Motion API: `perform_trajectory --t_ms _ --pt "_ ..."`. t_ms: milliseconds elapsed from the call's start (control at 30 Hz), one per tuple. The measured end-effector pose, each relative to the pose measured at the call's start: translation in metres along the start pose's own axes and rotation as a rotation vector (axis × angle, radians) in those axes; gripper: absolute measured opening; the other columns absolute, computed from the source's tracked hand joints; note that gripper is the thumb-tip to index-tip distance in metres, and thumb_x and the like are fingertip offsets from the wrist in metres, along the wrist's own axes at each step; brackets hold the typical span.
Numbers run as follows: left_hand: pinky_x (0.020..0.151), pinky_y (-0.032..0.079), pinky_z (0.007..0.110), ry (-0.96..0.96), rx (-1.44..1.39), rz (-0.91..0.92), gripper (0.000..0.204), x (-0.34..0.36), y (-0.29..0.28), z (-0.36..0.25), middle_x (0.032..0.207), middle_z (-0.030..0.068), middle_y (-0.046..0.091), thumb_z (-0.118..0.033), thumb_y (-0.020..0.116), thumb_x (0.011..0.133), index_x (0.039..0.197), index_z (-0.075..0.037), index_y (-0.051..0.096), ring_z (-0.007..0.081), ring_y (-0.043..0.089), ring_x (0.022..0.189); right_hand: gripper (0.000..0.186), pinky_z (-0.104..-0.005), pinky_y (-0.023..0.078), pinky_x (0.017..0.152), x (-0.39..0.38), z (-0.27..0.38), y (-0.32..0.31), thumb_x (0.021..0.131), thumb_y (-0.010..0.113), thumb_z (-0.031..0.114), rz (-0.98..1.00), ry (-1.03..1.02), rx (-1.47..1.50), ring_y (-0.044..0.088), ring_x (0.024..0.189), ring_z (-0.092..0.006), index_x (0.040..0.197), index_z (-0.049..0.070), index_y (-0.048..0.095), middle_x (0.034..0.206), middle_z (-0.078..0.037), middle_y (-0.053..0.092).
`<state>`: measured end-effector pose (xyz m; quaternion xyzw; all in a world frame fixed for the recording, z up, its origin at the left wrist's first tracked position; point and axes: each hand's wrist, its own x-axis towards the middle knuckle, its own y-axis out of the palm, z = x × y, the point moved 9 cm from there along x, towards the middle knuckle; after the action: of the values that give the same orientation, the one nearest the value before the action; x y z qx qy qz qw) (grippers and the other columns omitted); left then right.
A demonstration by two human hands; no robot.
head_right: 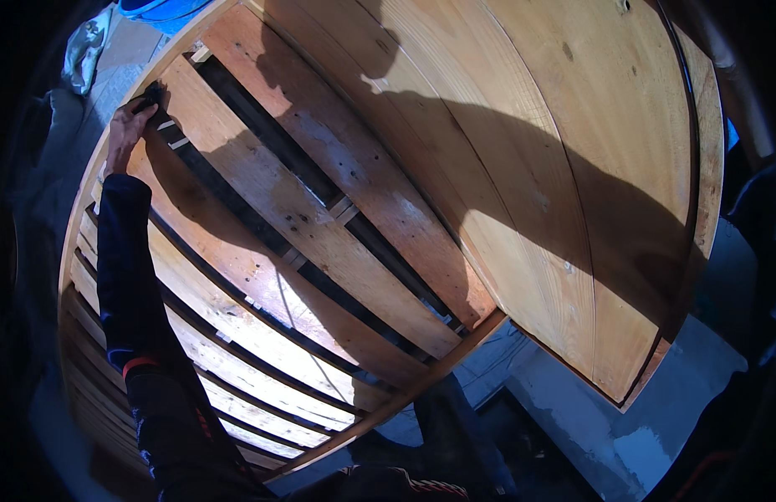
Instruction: The person applies a liquid finish to a wooden pallet using a cloth and a putty knife. They repeatedly dip the cloth into a small pan, wipe the wood slats, and scrape the surface with the putty knife. The person moves around the pallet to cover different sections.
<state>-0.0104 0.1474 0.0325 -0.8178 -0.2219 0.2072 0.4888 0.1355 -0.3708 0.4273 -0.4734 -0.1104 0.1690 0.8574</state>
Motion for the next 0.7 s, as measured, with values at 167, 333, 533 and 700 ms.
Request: perform_trajectory --t_ms 167,333,533,700 --pt "0.095 0.049 0.044 0.206 0.133 -0.073 0.050 -0.001 -0.004 -0.073 0.124 0.0160 0.064 -0.049 0.065 0.088 0.125 -0.015 0.065 0.0334 0.061 0.114 0.064 -0.0404 0.028 0.113 -0.008 0.007 -0.006 0.089 0.058 0.038 -0.012 -0.019 -0.011 0.041 0.133 -0.0271 0.138 0.000 0.046 0.138 -0.018 0.048" --pt "0.095 0.047 0.053 0.178 0.295 -0.237 0.045 0.027 0.058 -0.089 0.127 0.0123 0.058 -0.049 0.062 0.089 0.128 -0.026 0.062 0.0325 0.056 0.121 0.063 -0.0403 0.030 0.111 -0.006 -0.002 -0.001 0.088 0.059 0.036 0.015 -0.012 -0.005 0.043 0.131 -0.0270 0.138 -0.001 0.045 0.137 -0.018 0.048" --pt "0.095 0.045 0.059 0.356 0.406 -0.076 0.042 0.027 0.061 -0.104 0.129 0.0129 0.054 -0.045 0.058 0.093 0.129 -0.025 0.061 0.0326 0.051 0.125 0.063 -0.0402 0.033 0.109 -0.011 -0.008 -0.005 0.087 0.060 0.032 -0.013 0.007 0.017 0.044 0.128 -0.0268 0.137 -0.001 0.044 0.135 -0.018 0.048" --pt "0.096 0.043 0.057 0.463 0.519 0.070 0.041 -0.042 0.060 -0.143 0.130 0.0126 0.054 -0.041 0.057 0.094 0.123 -0.013 0.064 0.0320 0.052 0.124 0.062 -0.0401 0.034 0.108 -0.020 -0.016 -0.013 0.086 0.061 0.030 -0.038 -0.020 0.021 0.046 0.126 -0.0266 0.137 -0.002 0.044 0.133 -0.018 0.049"
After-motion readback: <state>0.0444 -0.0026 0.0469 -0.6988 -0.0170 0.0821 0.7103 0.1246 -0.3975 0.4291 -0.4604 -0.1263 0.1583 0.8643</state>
